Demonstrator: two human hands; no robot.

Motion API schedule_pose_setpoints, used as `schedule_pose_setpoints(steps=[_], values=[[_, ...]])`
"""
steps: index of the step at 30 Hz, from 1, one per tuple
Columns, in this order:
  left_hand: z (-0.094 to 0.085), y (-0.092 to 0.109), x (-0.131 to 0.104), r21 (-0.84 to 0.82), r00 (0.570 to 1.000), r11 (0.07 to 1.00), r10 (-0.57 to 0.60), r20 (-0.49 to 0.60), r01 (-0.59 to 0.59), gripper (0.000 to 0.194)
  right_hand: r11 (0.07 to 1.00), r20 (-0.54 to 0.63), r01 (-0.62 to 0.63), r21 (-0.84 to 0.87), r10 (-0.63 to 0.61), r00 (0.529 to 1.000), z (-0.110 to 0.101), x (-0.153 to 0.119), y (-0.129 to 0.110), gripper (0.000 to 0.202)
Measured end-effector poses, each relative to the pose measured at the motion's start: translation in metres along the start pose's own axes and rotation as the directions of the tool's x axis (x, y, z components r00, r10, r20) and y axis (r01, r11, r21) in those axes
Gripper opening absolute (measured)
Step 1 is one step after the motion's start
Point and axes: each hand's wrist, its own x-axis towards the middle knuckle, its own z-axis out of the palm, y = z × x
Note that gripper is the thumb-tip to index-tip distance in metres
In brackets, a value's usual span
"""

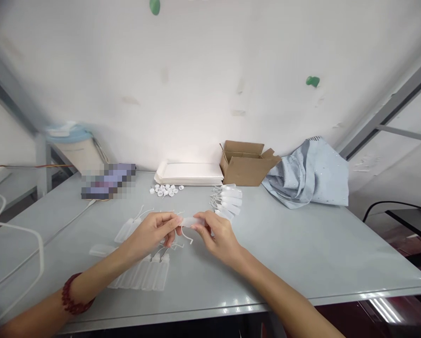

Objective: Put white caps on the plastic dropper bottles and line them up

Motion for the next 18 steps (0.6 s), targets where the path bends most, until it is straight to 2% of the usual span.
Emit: schedule_pose_setpoints(steps=[6, 8, 10, 12, 15, 18], values=[[0.0026, -0.0011, -0.0045, 0.177, 0.982, 0.971, 0.176, -0.070, -0.161, 0.028, 0.971, 0.087, -0.207, 0.121, 0.197, 0.977, -0.0044, 0.0028, -0.0051, 0.023], [0.0026, -0.0026, -0.0056, 0.275, 0.950, 0.923, 0.302, -0.082, -0.269, 0.023, 0.969, 0.081, -0.214, 0.127, 0.205, 0.975, -0.0040, 0.0029, -0.0056, 0.023], [0.0029, -0.0047, -0.0060, 0.373, 0.900, 0.847, 0.431, -0.069, -0.378, 0.023, 0.973, 0.058, -0.196, 0.120, 0.190, 0.980, -0.0025, 0.0023, -0.0050, 0.022], [0.0037, -0.0068, -0.0055, 0.430, 0.863, 0.789, 0.503, -0.040, -0.439, 0.025, 0.980, 0.040, -0.168, 0.111, 0.164, 0.986, -0.0008, 0.0014, -0.0037, 0.020], [0.0041, -0.0080, -0.0037, 0.393, 0.873, 0.823, 0.478, -0.091, -0.410, 0.021, 0.988, 0.020, -0.118, 0.097, 0.117, 0.993, 0.0008, 0.0006, -0.0025, 0.017], [0.0023, -0.0060, -0.0021, 0.305, 0.918, 0.905, 0.357, -0.171, -0.295, 0.029, 0.993, 0.016, -0.078, 0.083, 0.077, 0.997, 0.0007, 0.0012, -0.0026, 0.015]])
